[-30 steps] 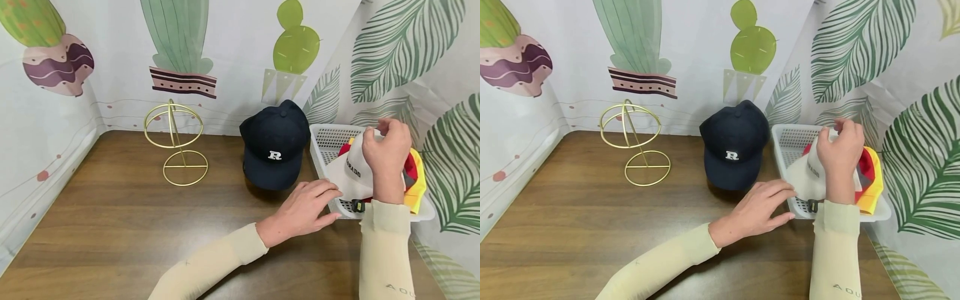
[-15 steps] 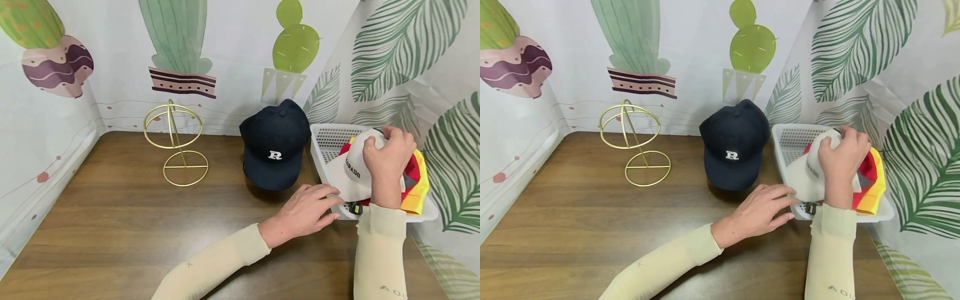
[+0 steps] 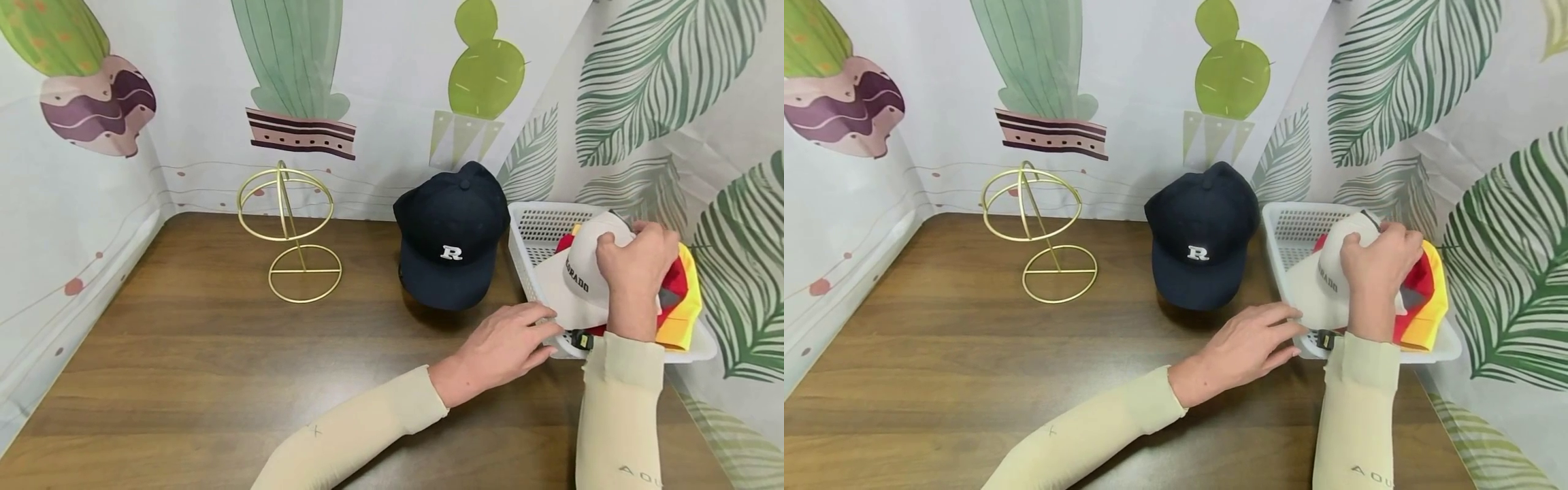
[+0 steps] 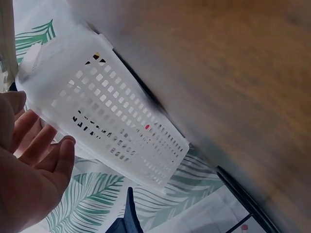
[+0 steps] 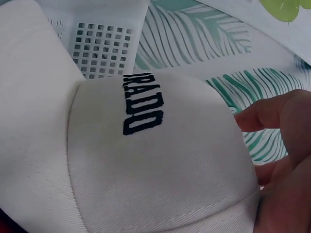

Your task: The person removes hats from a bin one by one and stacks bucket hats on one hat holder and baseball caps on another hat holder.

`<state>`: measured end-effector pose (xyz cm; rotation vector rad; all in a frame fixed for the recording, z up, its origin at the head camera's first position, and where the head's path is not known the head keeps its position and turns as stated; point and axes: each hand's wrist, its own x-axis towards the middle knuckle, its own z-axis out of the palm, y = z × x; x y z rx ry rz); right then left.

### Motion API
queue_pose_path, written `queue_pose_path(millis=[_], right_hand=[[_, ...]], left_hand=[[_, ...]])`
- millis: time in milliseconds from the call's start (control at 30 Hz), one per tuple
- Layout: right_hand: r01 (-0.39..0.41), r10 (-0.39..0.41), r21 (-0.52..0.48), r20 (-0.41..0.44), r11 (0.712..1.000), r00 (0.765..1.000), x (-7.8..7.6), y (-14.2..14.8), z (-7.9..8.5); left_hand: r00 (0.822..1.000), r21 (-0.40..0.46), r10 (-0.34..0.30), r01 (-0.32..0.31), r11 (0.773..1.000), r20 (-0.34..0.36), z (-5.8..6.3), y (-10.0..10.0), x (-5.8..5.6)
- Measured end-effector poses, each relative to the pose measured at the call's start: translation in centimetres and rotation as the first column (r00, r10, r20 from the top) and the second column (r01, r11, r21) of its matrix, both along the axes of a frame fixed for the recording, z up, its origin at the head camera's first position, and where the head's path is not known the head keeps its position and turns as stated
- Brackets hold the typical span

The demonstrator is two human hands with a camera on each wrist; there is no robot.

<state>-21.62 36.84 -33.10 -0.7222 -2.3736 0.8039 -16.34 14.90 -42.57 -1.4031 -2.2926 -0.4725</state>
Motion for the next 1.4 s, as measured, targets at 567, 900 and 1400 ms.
queue_pose_path(millis=[567,900,1400], right_hand=[[0.043,-0.043,-0.042,0.009,0.998,0.999,-0.4,0.0,0.4],[0.040,-0.042,-0.046,-0.055,0.998,0.998,-0.5,-0.6,0.4],[0.027,-0.027,0.003,-0.062,1.000,0.998,-0.5,-0.5,0.9]], left_hand=[[0.995,0.043,0.068,-0.065,0.997,-0.068,0.2,0.7,0.2],[0.994,0.065,0.099,-0.096,0.993,-0.047,0.2,1.0,0.5],[0.995,0.056,0.095,-0.094,0.994,-0.021,0.2,1.1,0.5]])
